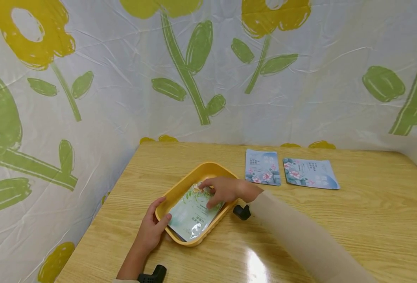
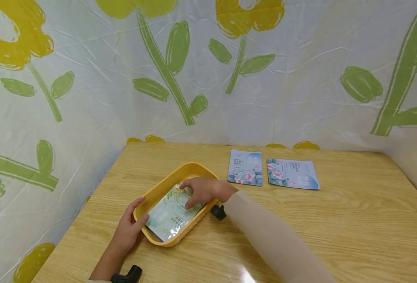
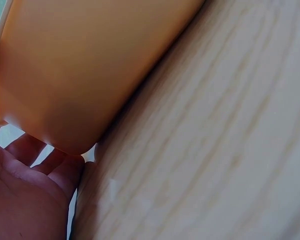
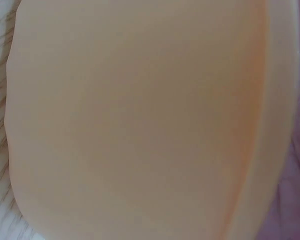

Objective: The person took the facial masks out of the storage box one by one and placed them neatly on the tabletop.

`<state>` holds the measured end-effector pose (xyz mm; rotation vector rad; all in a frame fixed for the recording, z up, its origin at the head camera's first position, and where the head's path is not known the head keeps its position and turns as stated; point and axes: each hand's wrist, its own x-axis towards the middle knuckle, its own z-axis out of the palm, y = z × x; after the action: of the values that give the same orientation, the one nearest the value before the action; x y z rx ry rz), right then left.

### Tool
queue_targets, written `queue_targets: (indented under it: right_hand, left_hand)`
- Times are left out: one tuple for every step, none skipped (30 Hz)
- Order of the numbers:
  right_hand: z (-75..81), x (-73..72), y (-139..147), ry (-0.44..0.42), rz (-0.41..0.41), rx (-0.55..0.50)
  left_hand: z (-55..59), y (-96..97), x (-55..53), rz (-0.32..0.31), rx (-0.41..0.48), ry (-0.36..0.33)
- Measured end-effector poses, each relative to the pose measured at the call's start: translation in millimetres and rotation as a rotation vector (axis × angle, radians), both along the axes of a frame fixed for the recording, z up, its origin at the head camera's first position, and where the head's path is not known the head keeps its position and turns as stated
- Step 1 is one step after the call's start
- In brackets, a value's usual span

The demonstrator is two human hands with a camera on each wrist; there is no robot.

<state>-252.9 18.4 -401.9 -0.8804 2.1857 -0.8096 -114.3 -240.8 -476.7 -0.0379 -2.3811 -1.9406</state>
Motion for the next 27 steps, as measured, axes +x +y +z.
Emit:
queue_targets:
  right_hand:
    - [0.1,0.6,-0.3,0.005,0.002,0.003]
    - [0.2,1.0,-0.6,0.008,0.005,0.003]
    - [0.4,1.6,-0.8,0.012,0.007,0.004]
    - [0.4,2.0,-0.9,0.015,0.008,0.004]
    - [0.6,2.5,-0.9,0.016,0.009,0.004]
    - [0.7,2.9,-0.9,0.013,0.008,0.001]
    - [0.6,3.1,-1.0,0.008,0.006,-0.005]
    - [0.5,3.2,-0.7,0.0,0.004,-0.016]
    - [0.2,3.3,-0.5,-0.01,0.0,-0.027]
    - [0.1,3.3,-0.2,-0.024,-0.005,-0.044]
    - [-0.1,3.2,0.2,-0.036,-0.01,-0.061]
    - [-0.1,3.1,0.6,-0.044,-0.016,-0.079]
    - [-0.2,2.9,1.1,-0.049,-0.018,-0.096]
    - [-0.3,2.6,1.5,-0.056,-0.021,-0.114]
    - [-0.3,2.3,1.9,-0.061,-0.024,-0.129]
    - [-0.4,1.9,2.4,-0.056,-0.023,-0.14]
    - [-0.3,1.5,2.7,-0.049,-0.023,-0.149]
    - [-0.2,1.2,3.0,-0.046,-0.024,-0.159]
    - [0.0,0.9,3.3,-0.045,-0.023,-0.167]
    - [-0.2,0.4,3.5,-0.044,-0.023,-0.176]
    - [0.0,0.2,3.7,-0.043,-0.022,-0.179]
    - [-0.2,-0.2,3.8,-0.043,-0.019,-0.185]
    - [0.3,0.0,3.9,-0.052,-0.019,-0.191]
    - [0.3,-0.2,4.0,-0.062,-0.016,-0.197]
    - [0.5,-0.2,4.2,-0.071,-0.013,-0.2]
    - [0.3,-0.4,4.1,-0.084,-0.006,-0.208]
    - [0.3,-0.3,4.2,-0.096,0.0,-0.213]
  left_hand:
    - [0.1,0.0,0.0,0.0,0.001,-0.001]
    - [0.2,0.0,0.1,-0.001,0.002,-0.001]
    - [0.3,0.0,0.1,0.0,0.001,-0.001]
    - [0.4,0.0,0.2,0.002,-0.002,-0.003]
    - [0.5,0.0,0.3,0.002,-0.004,-0.004]
    - [0.6,0.0,0.3,0.004,-0.007,-0.004]
    - [0.8,0.1,0.5,0.005,-0.013,-0.006]
    - [0.9,0.1,0.5,0.007,-0.018,-0.006]
    - [1.1,0.2,0.6,0.008,-0.021,-0.006]
    - [1.2,0.3,0.6,0.009,-0.024,-0.006]
    - [1.3,0.4,0.7,0.008,-0.024,-0.004]
    - [1.5,0.5,0.8,0.008,-0.024,-0.003]
    - [1.5,0.6,0.8,0.008,-0.024,-0.001]
    - [1.4,0.7,0.9,0.007,-0.023,0.002]
    - [1.3,0.7,0.9,0.006,-0.02,0.004]
    - [1.1,0.6,1.0,0.005,-0.018,0.005]
    - [0.9,0.6,1.0,0.003,-0.015,0.007]
    - [0.6,0.4,1.1,0.0,-0.011,0.007]
    - [0.4,0.3,1.1,-0.001,-0.009,0.007]
    - [0.1,0.2,1.1,-0.004,-0.005,0.006]
    - [-0.3,0.1,1.1,-0.006,0.001,0.006]
    - [-0.6,-0.1,1.1,-0.009,0.005,0.006]
    - [-0.8,-0.1,1.1,-0.012,0.011,0.007]
    - [-1.1,-0.2,1.1,-0.015,0.017,0.007]
    - [-1.3,-0.3,1.1,-0.018,0.021,0.007]
    - [-1.5,-0.4,1.0,-0.02,0.026,0.009]
    - [-1.7,-0.5,1.0,-0.023,0.03,0.011]
